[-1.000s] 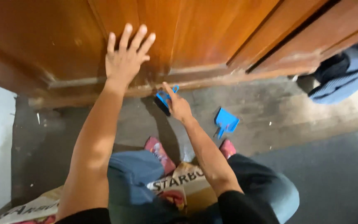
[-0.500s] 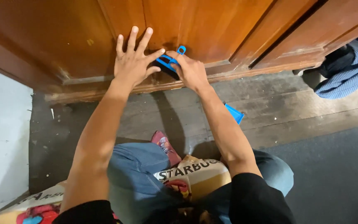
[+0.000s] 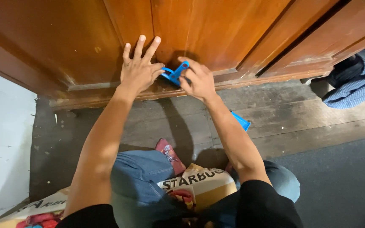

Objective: Cleaning the crevices and surfaces of a wooden cabinet using a small brush and dustpan.

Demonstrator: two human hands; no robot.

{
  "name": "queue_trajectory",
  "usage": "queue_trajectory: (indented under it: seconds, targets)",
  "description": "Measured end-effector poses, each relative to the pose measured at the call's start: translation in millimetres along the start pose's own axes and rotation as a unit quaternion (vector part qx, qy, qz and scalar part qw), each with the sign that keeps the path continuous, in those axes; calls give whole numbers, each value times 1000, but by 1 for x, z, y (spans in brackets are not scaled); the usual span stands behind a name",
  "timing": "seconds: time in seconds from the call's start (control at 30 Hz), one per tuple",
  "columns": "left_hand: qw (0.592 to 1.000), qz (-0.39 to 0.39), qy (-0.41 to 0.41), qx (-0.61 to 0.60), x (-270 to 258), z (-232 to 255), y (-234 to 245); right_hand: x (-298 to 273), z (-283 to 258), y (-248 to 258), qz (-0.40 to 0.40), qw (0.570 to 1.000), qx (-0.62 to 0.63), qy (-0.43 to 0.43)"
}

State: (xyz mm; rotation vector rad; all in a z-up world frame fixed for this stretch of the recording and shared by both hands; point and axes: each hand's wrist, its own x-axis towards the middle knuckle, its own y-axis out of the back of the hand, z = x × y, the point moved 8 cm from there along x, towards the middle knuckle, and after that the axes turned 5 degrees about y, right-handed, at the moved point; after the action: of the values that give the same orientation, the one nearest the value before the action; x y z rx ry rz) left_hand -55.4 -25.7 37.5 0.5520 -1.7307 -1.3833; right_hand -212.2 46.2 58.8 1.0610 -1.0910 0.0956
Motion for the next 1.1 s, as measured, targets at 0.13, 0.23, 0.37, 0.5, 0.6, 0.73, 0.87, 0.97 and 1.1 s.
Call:
queue_trajectory:
  seconds: [0.13, 0.23, 0.37, 0.5, 0.6, 0.73, 0.87, 0.97, 1.1]
  targets:
    - [997, 64, -6, 39, 4, 1, -7, 10, 18, 33, 142, 980, 104, -88]
    - [990, 118, -12, 72, -3, 3, 0, 37, 25, 28, 101, 972, 167, -134]
    - [991, 99, -19, 88, -6, 2, 0, 65, 39, -7, -75, 972, 155, -159]
    - [961, 231, -57, 138, -22, 13, 38, 80, 20, 1, -108, 936, 244, -229]
    - [966, 218, -74, 120, -32, 16, 44, 84, 17, -8, -140, 938, 78, -307]
    - [971, 162, -109, 141, -60, 4, 0, 85, 27, -21, -81, 941, -71, -321]
    - [976, -204, 52, 51, -96, -60, -80, 81, 20, -27, -61, 939, -141, -308]
    - [967, -184, 177, 14, -153, -110, -97, 82, 19, -23, -72, 940, -125, -308]
    - [879, -179, 410, -166, -241, -154, -95, 85, 19, -22, -68, 949, -89, -296]
